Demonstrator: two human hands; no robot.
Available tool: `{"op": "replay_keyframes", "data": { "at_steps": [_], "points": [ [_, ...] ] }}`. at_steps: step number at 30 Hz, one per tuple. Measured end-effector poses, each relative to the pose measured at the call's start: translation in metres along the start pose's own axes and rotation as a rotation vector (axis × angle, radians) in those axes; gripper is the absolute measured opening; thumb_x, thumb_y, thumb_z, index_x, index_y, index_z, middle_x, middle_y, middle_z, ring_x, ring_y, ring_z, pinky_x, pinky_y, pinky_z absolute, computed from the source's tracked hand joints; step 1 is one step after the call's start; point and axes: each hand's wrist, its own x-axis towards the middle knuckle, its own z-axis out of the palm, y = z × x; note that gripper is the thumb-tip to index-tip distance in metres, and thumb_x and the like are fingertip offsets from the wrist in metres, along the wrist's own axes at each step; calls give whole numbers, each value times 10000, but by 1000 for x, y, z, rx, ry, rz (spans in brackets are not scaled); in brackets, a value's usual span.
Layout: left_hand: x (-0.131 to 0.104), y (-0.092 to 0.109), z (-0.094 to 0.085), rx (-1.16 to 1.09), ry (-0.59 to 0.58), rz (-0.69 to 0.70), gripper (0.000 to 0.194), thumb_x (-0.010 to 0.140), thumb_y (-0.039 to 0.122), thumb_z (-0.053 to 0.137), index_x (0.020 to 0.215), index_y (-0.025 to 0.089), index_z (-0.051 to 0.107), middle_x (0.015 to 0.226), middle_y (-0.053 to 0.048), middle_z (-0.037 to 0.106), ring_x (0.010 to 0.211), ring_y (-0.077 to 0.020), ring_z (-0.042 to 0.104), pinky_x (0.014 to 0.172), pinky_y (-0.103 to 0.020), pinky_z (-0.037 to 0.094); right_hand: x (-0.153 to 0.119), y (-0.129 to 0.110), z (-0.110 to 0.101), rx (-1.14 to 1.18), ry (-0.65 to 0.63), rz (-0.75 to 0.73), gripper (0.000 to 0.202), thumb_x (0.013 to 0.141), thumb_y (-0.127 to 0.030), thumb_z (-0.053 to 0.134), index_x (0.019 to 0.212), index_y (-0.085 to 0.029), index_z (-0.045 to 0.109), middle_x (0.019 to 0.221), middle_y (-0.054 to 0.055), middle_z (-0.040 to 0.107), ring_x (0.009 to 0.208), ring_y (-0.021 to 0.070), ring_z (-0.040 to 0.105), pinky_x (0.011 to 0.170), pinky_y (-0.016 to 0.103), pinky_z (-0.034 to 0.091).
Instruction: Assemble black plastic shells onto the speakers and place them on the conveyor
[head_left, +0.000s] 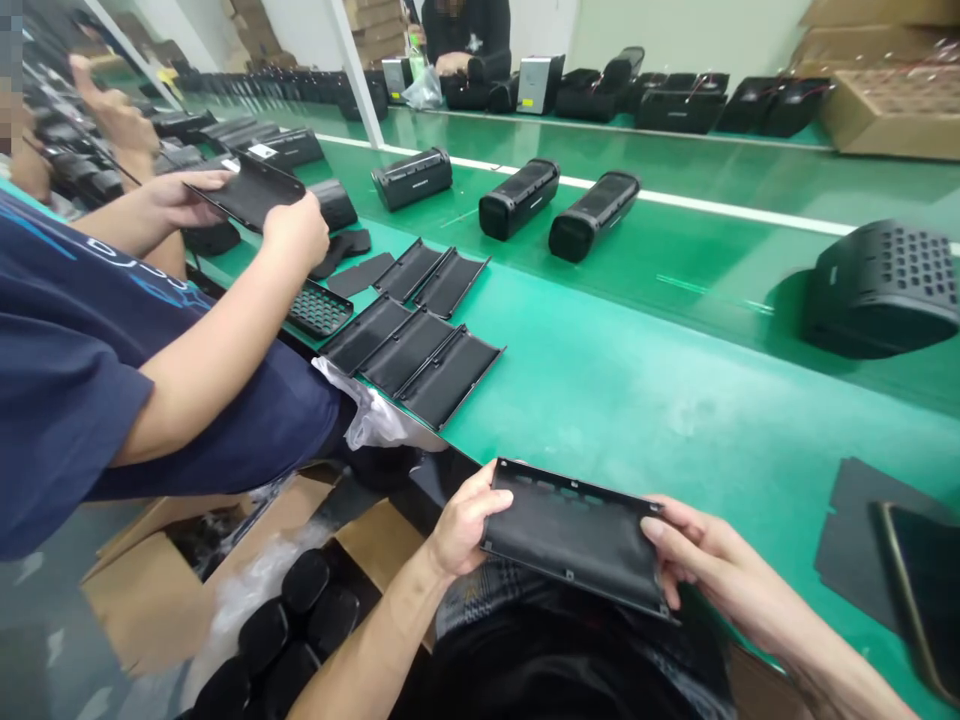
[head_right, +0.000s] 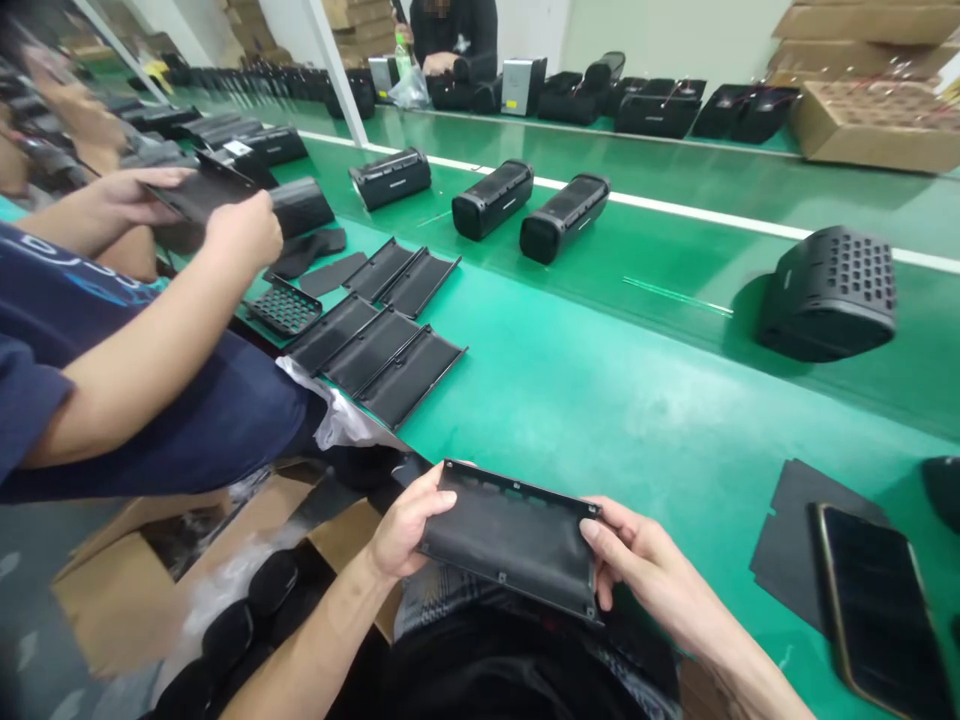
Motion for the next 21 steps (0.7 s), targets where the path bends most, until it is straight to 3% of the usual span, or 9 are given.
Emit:
{"op": "replay_keyframes", "data": {
  "at_steps": [5,11,21],
  "points": [
    [-5,-4,1,3,6,15,566,772,284,822,1311,141,725,1105,-122,820,1018,-301,779,940,-372,578,-4,4,-4,31,-29,-11,600,944,-706,707,1194,-165,638,586,-47,621,481,128,584,537,249,446],
    [-7,-13,-1,-78,-31,62,567,828,447,814,1313,164,734,1177,-135,804,1159,-339,748,1011,-406,570,-5,-1,-3,119,-29,-11,500,980,-640,706,1191,-189,661,641,-45,606,504,128,582,525,249,464],
    [-11,-15,-10,-15,0,83,486,846,424,792,1275,198,762,1199,-147,790,1216,-375,718,1018,-459,581,-3,-5,-4,-58,-6,-28,524,1012,-643,654,1259,-181,652,606,-32,629,555,150,575,610,285,444]
  ]
}}
